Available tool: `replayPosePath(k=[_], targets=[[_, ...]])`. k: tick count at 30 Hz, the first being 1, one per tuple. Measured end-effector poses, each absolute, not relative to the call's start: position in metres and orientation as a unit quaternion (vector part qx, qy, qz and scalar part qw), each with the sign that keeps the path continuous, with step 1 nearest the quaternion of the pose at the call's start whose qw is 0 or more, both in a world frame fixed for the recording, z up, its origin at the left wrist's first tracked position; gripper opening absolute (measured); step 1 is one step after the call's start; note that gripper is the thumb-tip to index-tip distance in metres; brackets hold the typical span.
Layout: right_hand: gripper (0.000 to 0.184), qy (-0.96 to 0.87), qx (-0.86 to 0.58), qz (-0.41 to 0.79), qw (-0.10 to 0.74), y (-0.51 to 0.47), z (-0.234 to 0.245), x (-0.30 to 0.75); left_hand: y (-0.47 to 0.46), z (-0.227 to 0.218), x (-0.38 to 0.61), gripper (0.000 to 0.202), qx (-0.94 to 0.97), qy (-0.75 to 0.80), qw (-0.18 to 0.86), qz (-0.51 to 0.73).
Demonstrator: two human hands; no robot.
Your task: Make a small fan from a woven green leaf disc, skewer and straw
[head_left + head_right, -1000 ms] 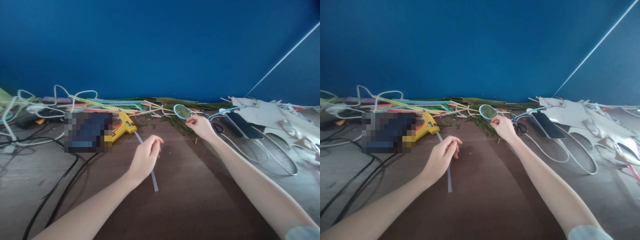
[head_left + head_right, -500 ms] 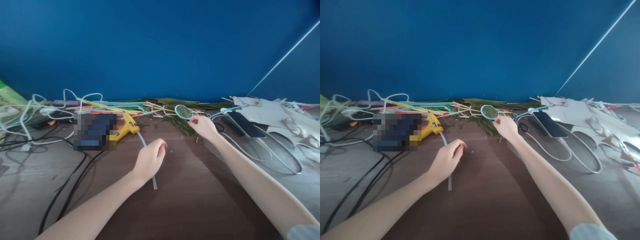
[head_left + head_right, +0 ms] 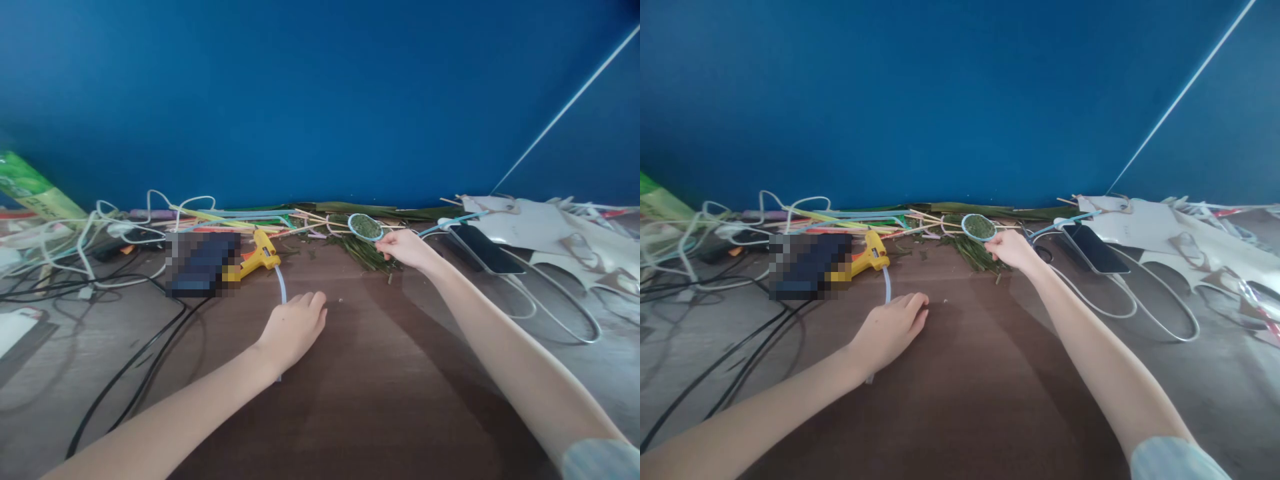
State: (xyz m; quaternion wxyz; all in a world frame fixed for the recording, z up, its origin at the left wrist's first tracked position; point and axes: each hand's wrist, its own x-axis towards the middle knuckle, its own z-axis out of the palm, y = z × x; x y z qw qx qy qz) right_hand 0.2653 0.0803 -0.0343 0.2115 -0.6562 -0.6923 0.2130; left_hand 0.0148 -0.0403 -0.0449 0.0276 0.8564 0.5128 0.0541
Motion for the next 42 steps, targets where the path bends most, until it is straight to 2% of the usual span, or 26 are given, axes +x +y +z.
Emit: replayPosePath(k=[6, 12, 17, 24, 27, 29, 33, 35, 39, 42], targets=[[0.026, -0.698, -0.609, 0.282, 0.249, 0.069, -0.028, 0.254, -0.045, -0.044, -0.002, 0.018, 0.854, 0.501, 0.094, 0.108], [0.026, -0.707, -0.556, 0.363, 0.245, 0.043, -0.029, 0.224, -0.045, -0.041, -0.013, 0.019, 0.841, 0.503, 0.144, 0.139], [0.023, -0.684, -0.539, 0.405, 0.278, 0.007, -0.035, 0.185, -0.046, -0.038, -0.016, 0.019, 0.829, 0.536, 0.119, 0.108], [0.023, -0.72, -0.555, 0.35, 0.227, -0.01, -0.038, 0.168, -0.041, -0.043, -0.011, 0.019, 0.823, 0.556, 0.066, 0.096], [0.021, -0.7, -0.553, 0.352, 0.282, -0.005, -0.038, 0.177, -0.04, -0.046, -0.011, 0.019, 0.833, 0.542, 0.052, 0.102], [0.017, -0.667, -0.546, 0.394, 0.321, -0.001, -0.04, 0.184, -0.041, -0.047, -0.011, 0.019, 0.841, 0.527, 0.045, 0.113], [0.016, -0.622, -0.52, 0.497, 0.31, 0.0, -0.046, 0.189, -0.042, -0.053, -0.009, 0.027, 0.869, 0.475, -0.01, 0.14], [0.016, -0.641, -0.527, 0.445, 0.338, 0.0, -0.049, 0.19, -0.041, -0.057, -0.009, 0.03, 0.887, 0.434, -0.026, 0.152], [0.015, -0.715, -0.525, 0.242, 0.393, 0.003, -0.05, 0.191, -0.037, -0.06, -0.012, 0.03, 0.905, 0.393, -0.001, 0.165], [0.015, -0.724, -0.518, 0.265, 0.37, 0.004, -0.051, 0.19, -0.035, -0.058, -0.015, 0.032, 0.905, 0.388, 0.047, 0.169]])
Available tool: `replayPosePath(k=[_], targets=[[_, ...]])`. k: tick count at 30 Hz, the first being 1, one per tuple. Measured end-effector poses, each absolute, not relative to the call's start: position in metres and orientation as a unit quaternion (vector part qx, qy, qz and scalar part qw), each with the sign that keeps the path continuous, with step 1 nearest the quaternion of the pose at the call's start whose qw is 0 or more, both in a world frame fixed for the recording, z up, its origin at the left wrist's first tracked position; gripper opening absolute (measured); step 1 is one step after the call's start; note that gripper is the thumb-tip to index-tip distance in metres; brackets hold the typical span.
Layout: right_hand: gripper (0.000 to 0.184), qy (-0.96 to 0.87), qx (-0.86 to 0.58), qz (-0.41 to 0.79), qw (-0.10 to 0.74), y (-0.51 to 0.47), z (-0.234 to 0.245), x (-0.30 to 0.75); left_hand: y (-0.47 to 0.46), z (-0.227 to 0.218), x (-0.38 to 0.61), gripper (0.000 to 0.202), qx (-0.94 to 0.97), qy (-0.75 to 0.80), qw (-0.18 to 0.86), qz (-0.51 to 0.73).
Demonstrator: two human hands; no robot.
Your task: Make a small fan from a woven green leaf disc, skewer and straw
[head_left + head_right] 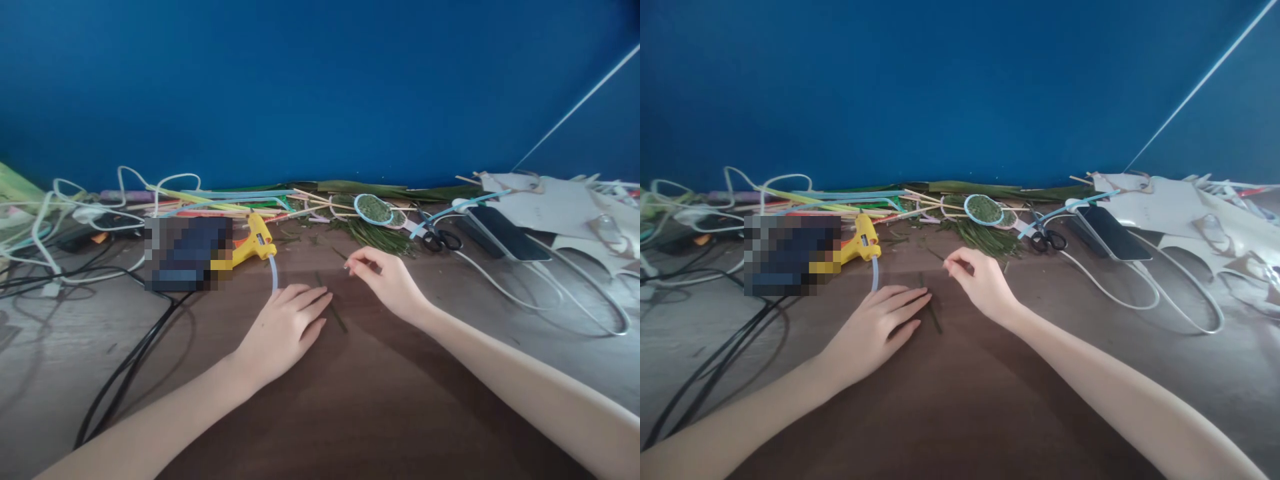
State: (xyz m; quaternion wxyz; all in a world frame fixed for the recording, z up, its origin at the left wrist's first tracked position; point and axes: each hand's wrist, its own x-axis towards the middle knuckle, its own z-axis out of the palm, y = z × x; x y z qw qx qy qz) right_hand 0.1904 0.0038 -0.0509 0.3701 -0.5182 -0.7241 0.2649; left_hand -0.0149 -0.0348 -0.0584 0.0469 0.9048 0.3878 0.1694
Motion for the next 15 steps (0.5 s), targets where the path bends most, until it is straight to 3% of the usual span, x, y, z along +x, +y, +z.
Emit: replayPosePath(k=[7, 15], targets=[[0.009, -0.718, -0.497, 0.367, 0.321, 0.0018, -0.0595, 0.1889, -0.034, -0.0554, -0.0181, 0.028, 0.887, 0.385, 0.123, 0.221], [0.011, -0.784, -0.47, 0.243, 0.324, 0.0029, -0.0601, 0.1908, -0.0398, -0.0562, -0.017, 0.03, 0.943, 0.294, 0.036, 0.152]])
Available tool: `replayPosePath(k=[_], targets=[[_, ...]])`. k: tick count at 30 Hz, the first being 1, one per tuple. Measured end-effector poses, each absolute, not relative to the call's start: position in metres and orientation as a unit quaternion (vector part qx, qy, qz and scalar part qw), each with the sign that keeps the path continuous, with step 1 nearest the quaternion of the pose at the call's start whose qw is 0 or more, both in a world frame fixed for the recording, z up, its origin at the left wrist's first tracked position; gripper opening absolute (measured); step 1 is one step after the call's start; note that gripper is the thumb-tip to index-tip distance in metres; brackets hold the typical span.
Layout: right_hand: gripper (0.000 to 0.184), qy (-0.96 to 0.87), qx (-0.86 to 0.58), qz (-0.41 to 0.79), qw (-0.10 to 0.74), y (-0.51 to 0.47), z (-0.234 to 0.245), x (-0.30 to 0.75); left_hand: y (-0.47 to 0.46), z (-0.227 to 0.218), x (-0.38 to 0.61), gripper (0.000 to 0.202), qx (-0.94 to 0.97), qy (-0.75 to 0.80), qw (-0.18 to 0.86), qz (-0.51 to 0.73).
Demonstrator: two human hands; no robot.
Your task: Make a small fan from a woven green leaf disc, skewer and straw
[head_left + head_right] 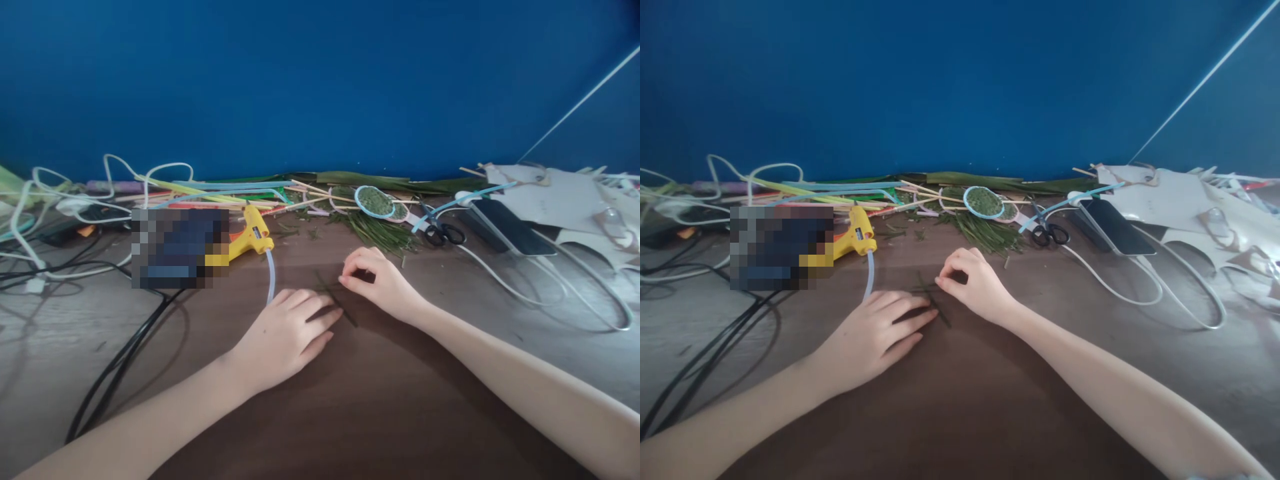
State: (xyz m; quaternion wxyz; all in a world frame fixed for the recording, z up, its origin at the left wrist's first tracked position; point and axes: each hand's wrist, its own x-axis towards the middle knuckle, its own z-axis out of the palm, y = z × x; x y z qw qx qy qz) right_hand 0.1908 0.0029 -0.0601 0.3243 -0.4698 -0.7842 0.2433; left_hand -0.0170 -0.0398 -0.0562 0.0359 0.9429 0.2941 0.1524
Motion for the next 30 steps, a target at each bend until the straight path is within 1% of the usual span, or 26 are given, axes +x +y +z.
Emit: replayPosePath(k=[6, 11, 18, 21, 24, 25, 27, 30], targets=[[0.014, -0.808, -0.459, 0.212, 0.302, 0.0, -0.06, 0.189, -0.043, -0.055, -0.016, 0.03, 0.943, 0.282, -0.028, 0.176], [0.015, -0.811, -0.459, 0.204, 0.298, 0.001, -0.061, 0.189, -0.042, -0.055, -0.012, 0.038, 0.953, 0.275, -0.034, 0.12], [0.013, -0.815, -0.465, 0.194, 0.286, 0.0, -0.062, 0.188, -0.044, -0.056, -0.013, 0.033, 0.951, 0.257, -0.074, 0.156], [0.01, -0.8, -0.457, 0.232, 0.31, 0.003, -0.06, 0.193, -0.046, -0.055, -0.012, 0.033, 0.948, 0.254, -0.091, 0.169], [0.002, -0.753, -0.473, 0.312, 0.335, 0.01, -0.058, 0.2, -0.049, -0.055, -0.01, 0.032, 0.944, 0.252, -0.11, 0.181], [0.003, -0.738, -0.479, 0.335, 0.337, 0.012, -0.057, 0.202, -0.049, -0.055, -0.01, 0.032, 0.944, 0.251, -0.112, 0.184], [0.004, -0.73, -0.477, 0.364, 0.327, 0.016, -0.055, 0.206, -0.051, -0.055, -0.009, 0.032, 0.946, 0.245, -0.106, 0.186], [0.004, -0.76, -0.454, 0.365, 0.287, 0.019, -0.054, 0.21, -0.051, -0.055, -0.009, 0.033, 0.951, 0.238, -0.089, 0.177]])
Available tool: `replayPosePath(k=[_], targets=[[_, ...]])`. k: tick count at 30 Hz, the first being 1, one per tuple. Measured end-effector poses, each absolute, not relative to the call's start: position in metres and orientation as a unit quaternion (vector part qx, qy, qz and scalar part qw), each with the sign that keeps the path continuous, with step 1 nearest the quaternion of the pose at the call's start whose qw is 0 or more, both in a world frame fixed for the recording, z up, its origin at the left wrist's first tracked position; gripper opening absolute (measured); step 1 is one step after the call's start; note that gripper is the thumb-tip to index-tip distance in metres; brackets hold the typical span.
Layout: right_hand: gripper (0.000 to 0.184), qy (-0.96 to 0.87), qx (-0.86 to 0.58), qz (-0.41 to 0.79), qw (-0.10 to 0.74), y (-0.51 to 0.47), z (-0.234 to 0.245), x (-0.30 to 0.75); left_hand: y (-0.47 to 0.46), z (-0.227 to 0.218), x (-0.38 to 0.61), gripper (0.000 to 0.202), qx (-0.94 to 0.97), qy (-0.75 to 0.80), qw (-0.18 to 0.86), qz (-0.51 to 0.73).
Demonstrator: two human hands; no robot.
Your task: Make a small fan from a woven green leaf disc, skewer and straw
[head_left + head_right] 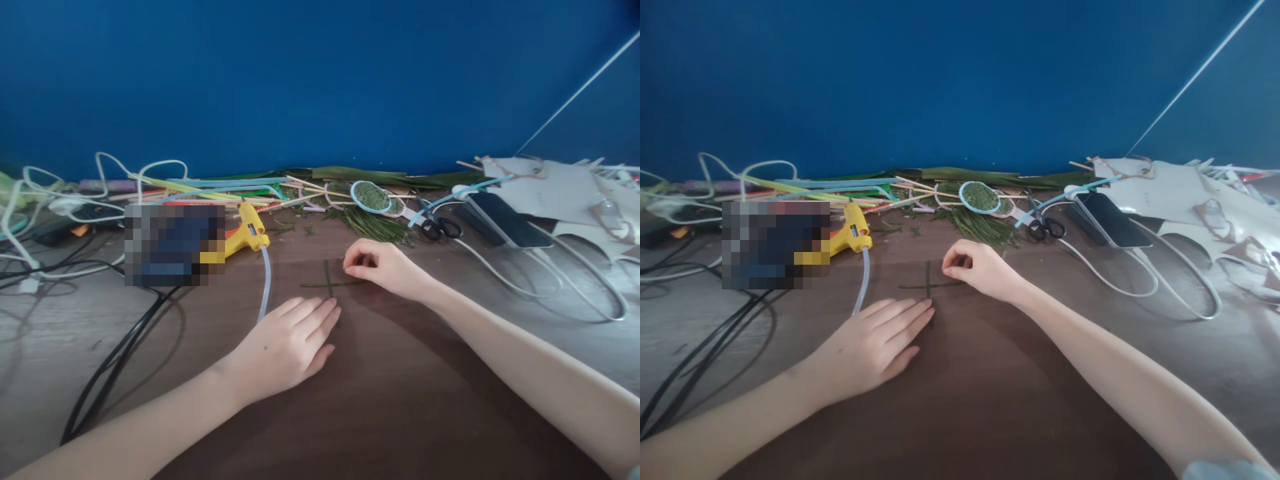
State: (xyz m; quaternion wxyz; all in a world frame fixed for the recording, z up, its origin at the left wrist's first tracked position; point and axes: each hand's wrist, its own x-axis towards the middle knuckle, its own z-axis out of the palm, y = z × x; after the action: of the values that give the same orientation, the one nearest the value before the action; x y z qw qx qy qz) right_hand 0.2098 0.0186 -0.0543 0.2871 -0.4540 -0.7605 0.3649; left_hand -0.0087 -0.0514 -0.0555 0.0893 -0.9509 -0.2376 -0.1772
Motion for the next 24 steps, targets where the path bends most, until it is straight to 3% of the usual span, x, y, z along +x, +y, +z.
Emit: replayPosePath(k=[10, 24], targets=[[0.012, -0.83, -0.416, 0.25, 0.273, 0.014, -0.059, 0.196, -0.051, -0.058, -0.009, 0.031, -0.952, -0.238, 0.083, -0.173], [0.013, -0.832, -0.413, 0.249, 0.273, 0.014, -0.06, 0.194, -0.047, -0.053, -0.01, 0.03, -0.949, -0.25, 0.048, -0.186]])
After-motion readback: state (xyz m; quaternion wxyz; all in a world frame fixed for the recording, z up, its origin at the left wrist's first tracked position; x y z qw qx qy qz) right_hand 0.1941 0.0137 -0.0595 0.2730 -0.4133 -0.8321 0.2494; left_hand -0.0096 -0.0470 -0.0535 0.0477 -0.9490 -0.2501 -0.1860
